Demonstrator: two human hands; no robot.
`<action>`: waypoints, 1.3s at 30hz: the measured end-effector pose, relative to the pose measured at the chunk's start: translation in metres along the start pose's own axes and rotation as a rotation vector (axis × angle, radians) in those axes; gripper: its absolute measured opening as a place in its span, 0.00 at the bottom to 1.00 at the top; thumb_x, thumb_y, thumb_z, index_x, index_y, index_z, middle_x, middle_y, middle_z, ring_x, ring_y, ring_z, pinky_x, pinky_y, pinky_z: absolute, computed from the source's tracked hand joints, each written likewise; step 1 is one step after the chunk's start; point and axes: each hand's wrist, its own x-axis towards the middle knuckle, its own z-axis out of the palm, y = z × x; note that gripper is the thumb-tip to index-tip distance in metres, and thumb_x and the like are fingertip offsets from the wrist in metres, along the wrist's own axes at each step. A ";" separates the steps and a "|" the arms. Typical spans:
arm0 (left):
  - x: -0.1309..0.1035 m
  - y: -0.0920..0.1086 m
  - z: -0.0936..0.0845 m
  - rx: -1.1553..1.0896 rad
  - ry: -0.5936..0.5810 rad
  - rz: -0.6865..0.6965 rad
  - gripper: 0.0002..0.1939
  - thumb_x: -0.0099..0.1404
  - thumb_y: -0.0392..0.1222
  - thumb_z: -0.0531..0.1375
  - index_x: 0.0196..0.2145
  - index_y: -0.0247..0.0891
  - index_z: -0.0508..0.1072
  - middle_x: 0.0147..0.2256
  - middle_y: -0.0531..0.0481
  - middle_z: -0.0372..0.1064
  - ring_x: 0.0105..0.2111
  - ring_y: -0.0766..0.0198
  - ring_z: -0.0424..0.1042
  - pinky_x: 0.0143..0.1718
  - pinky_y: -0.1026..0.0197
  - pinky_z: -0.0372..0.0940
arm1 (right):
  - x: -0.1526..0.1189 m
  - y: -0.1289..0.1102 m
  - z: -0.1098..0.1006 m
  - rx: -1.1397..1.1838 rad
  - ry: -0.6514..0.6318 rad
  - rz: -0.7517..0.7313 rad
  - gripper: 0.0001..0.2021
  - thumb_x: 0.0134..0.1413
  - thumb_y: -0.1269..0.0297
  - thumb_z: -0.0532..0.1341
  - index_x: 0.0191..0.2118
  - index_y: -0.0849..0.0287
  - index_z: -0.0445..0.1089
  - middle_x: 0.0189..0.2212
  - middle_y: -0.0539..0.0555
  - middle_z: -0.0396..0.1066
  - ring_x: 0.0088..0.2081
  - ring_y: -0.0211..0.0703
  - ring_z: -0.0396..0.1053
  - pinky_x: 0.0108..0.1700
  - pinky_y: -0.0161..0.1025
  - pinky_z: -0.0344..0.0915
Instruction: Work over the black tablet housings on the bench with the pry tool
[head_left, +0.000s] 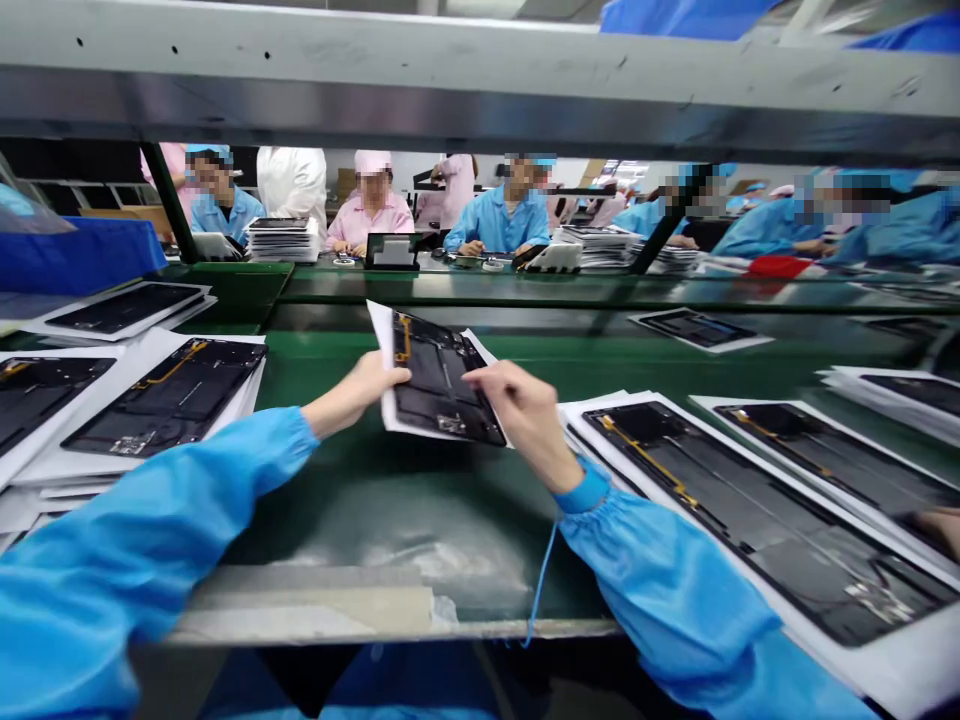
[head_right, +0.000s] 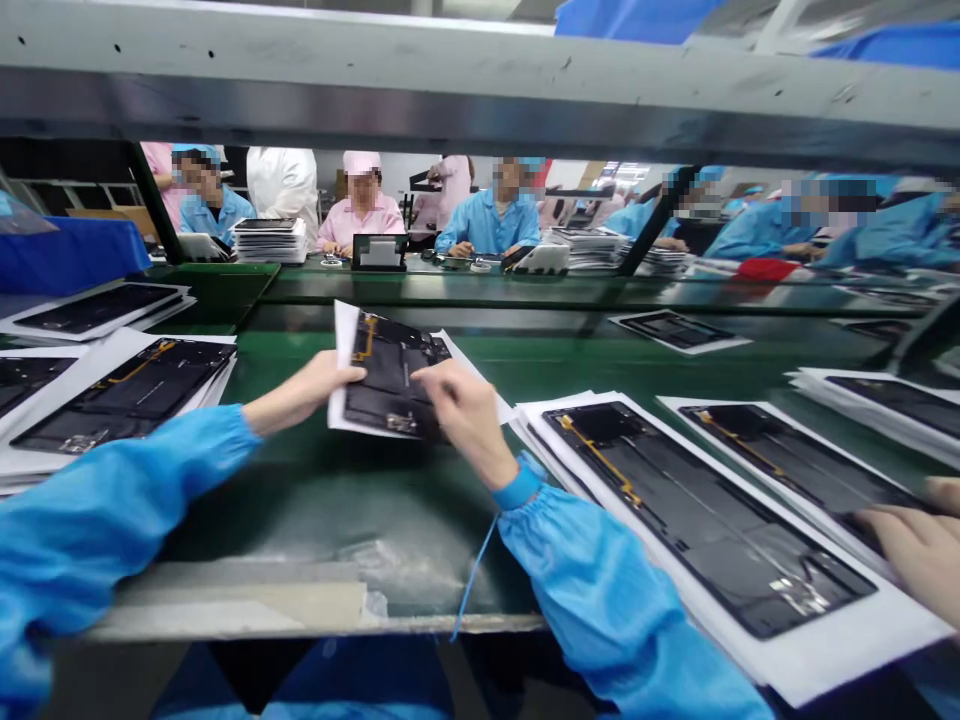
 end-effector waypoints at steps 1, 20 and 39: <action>-0.025 0.005 -0.014 0.003 0.009 -0.010 0.23 0.56 0.48 0.69 0.45 0.30 0.75 0.43 0.42 0.78 0.45 0.52 0.76 0.50 0.54 0.70 | 0.001 -0.002 -0.006 0.002 0.074 0.025 0.22 0.72 0.52 0.51 0.38 0.58 0.77 0.33 0.55 0.75 0.35 0.43 0.73 0.39 0.40 0.68; -0.219 -0.023 -0.085 1.218 0.108 0.147 0.16 0.76 0.40 0.51 0.57 0.38 0.69 0.33 0.48 0.72 0.32 0.61 0.74 0.34 0.63 0.66 | -0.128 -0.160 0.069 0.296 -0.348 0.022 0.16 0.59 0.80 0.63 0.49 0.58 0.75 0.39 0.55 0.78 0.42 0.47 0.75 0.45 0.45 0.73; -0.222 -0.028 -0.073 1.092 -0.288 0.302 0.08 0.71 0.28 0.51 0.37 0.38 0.65 0.39 0.48 0.63 0.36 0.59 0.63 0.34 0.59 0.61 | -0.146 -0.158 0.103 -0.033 -0.287 -0.218 0.21 0.61 0.79 0.61 0.59 0.62 0.70 0.38 0.57 0.77 0.43 0.47 0.74 0.47 0.47 0.75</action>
